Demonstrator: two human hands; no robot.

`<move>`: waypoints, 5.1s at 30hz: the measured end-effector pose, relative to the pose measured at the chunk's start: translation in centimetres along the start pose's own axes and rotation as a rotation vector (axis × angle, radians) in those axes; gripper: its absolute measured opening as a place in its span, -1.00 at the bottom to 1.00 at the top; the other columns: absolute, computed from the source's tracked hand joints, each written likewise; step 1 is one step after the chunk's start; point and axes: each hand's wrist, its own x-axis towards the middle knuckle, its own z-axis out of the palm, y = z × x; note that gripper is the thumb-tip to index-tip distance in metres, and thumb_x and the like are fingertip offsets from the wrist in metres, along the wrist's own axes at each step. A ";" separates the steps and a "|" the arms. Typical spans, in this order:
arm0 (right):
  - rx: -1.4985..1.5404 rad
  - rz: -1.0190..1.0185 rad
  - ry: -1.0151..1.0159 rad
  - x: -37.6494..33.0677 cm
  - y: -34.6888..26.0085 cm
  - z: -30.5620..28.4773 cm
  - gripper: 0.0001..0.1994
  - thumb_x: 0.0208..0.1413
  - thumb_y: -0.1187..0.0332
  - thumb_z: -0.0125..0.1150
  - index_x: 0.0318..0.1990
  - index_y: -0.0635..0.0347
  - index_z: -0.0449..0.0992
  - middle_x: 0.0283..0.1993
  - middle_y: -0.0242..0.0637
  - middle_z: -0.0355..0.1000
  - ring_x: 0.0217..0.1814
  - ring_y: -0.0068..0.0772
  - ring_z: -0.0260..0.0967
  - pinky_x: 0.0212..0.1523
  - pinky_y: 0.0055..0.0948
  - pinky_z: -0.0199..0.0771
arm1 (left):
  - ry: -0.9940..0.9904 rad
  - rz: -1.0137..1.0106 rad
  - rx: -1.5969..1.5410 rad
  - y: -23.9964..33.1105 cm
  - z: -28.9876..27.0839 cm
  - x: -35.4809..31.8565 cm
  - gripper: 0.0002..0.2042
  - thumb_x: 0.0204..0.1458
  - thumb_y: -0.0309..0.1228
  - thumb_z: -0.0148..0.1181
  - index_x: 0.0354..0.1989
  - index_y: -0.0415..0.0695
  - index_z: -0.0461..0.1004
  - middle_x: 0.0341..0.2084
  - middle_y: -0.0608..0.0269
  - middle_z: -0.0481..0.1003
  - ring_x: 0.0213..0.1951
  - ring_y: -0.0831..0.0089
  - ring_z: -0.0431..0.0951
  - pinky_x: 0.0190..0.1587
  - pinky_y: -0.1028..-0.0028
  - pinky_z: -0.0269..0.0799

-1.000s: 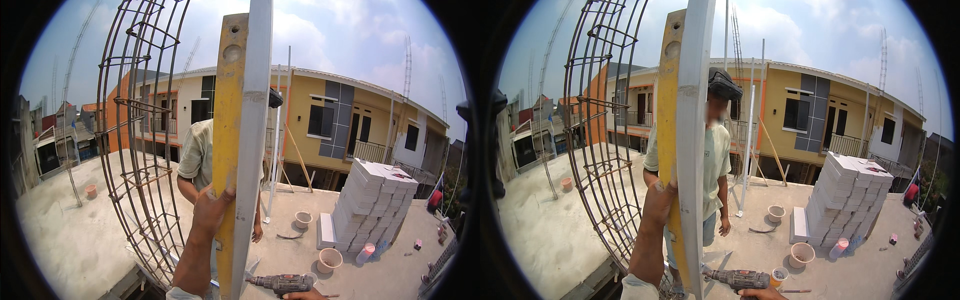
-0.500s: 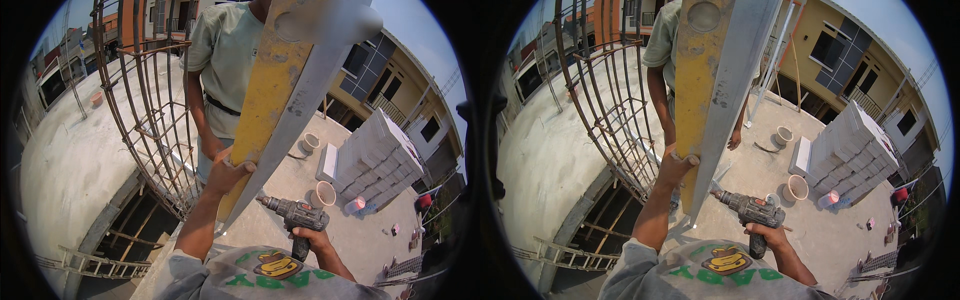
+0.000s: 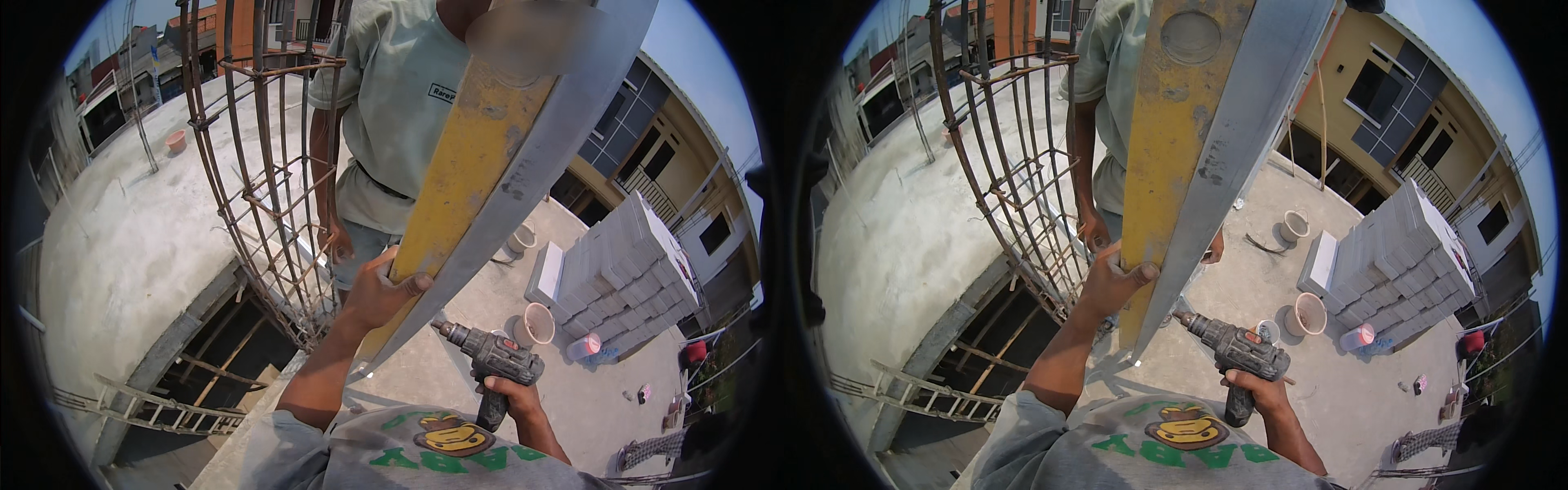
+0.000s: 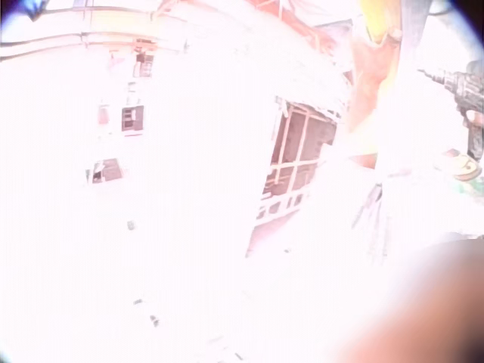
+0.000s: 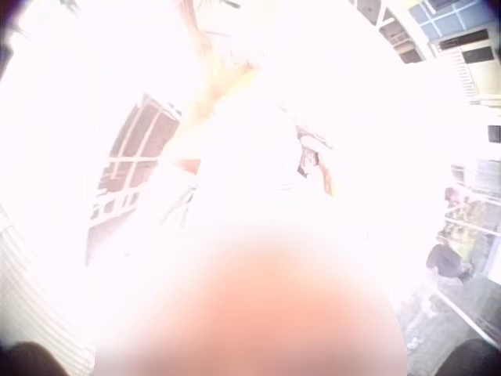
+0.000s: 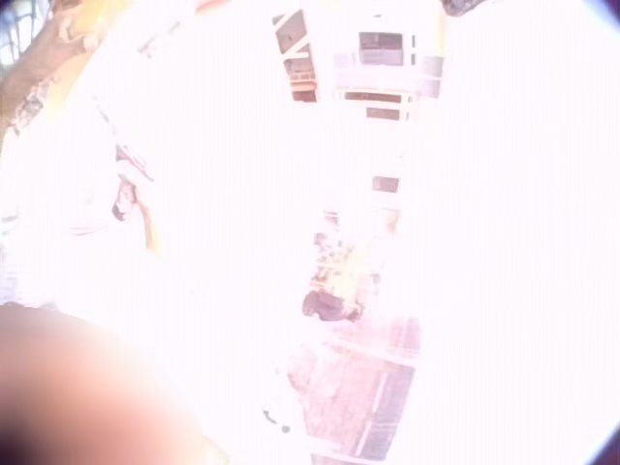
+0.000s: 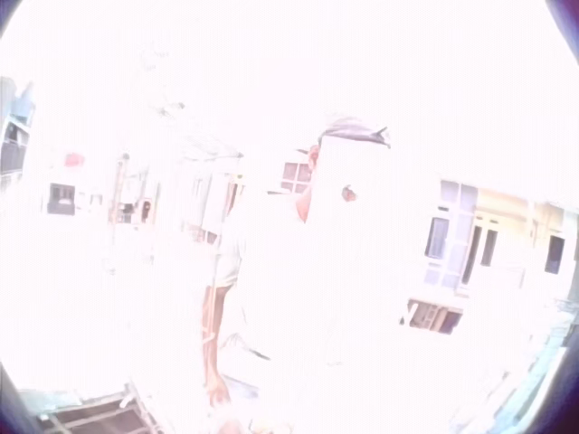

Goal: The person uses a cordless drill to fasten screws into a metal frame while another person holds a spirit level against it. The person repeatedly positions the drill, drives screws, and repositions the frame as needed.

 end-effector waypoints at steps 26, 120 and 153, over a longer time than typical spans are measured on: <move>-0.045 -0.044 -0.009 0.2 0.1 0.3 -0.38 -0.17 0.30 0.38 0.13 0.29 0.42 -0.14 -0.10 0.51 -0.13 -0.25 0.54 -0.20 -0.33 0.62 | 0.672 -0.192 -0.824 -0.6 -4.2 -31.6 -0.19 0.38 0.06 -0.60 -0.88 -0.06 0.31 -0.84 0.16 0.31 -0.66 0.29 0.29 0.14 0.27 0.26; 0.050 -0.078 0.595 -6.2 7.1 0.3 -0.63 -0.07 0.44 0.47 -0.05 0.25 0.59 -0.17 -0.39 0.58 -0.15 -0.56 0.49 -0.06 -0.48 0.48 | 0.084 0.309 -0.236 7.4 -0.3 10.5 -0.23 0.16 0.23 0.09 0.21 -0.30 0.23 -0.01 0.12 0.42 0.07 0.34 0.47 0.12 0.28 0.44; -0.146 -0.164 0.566 -4.3 7.1 4.2 -0.63 -0.08 0.46 0.48 -0.05 0.25 0.58 -0.18 -0.39 0.57 -0.20 -0.56 0.46 -0.15 -0.49 0.47 | -0.131 0.053 -0.471 0.2 -0.8 3.9 -0.02 -0.23 0.22 0.49 0.18 -0.28 0.19 0.04 0.05 0.41 0.07 0.36 0.47 0.15 0.39 0.39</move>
